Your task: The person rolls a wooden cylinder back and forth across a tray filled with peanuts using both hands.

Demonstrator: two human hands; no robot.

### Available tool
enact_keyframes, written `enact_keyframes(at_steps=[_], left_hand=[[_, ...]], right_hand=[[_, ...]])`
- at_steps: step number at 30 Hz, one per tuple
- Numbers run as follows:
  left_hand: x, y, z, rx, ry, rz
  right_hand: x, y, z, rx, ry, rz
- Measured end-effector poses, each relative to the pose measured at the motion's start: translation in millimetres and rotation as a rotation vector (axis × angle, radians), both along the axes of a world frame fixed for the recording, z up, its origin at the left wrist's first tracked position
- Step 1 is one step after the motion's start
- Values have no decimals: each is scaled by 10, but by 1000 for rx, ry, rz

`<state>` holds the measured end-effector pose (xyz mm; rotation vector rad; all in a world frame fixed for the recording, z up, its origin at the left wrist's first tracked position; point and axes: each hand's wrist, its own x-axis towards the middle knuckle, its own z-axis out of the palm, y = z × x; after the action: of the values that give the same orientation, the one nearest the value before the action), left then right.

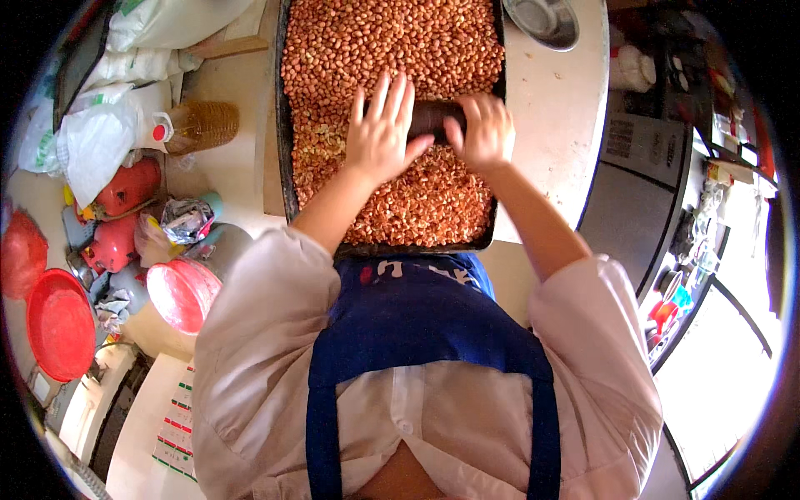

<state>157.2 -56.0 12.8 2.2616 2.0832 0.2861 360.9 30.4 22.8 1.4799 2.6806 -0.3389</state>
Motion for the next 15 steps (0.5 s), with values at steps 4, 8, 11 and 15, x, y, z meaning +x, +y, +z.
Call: enact_keyframes(at_steps=[4, 8, 11, 15], left_hand=[[140, -601, -15, 37, -64, -57], [77, -283, 121, -104, -64, 13], [20, -141, 250, -127, -96, 7], [-16, -241, 287, -173, -69, -36]], right_hand=[[241, -440, 48, 211, 179, 127], [-45, 453, -36, 179, 450, -136], [-253, 1223, -117, 273, 489, -29], [-549, 1023, -339, 151, 58, -32]])
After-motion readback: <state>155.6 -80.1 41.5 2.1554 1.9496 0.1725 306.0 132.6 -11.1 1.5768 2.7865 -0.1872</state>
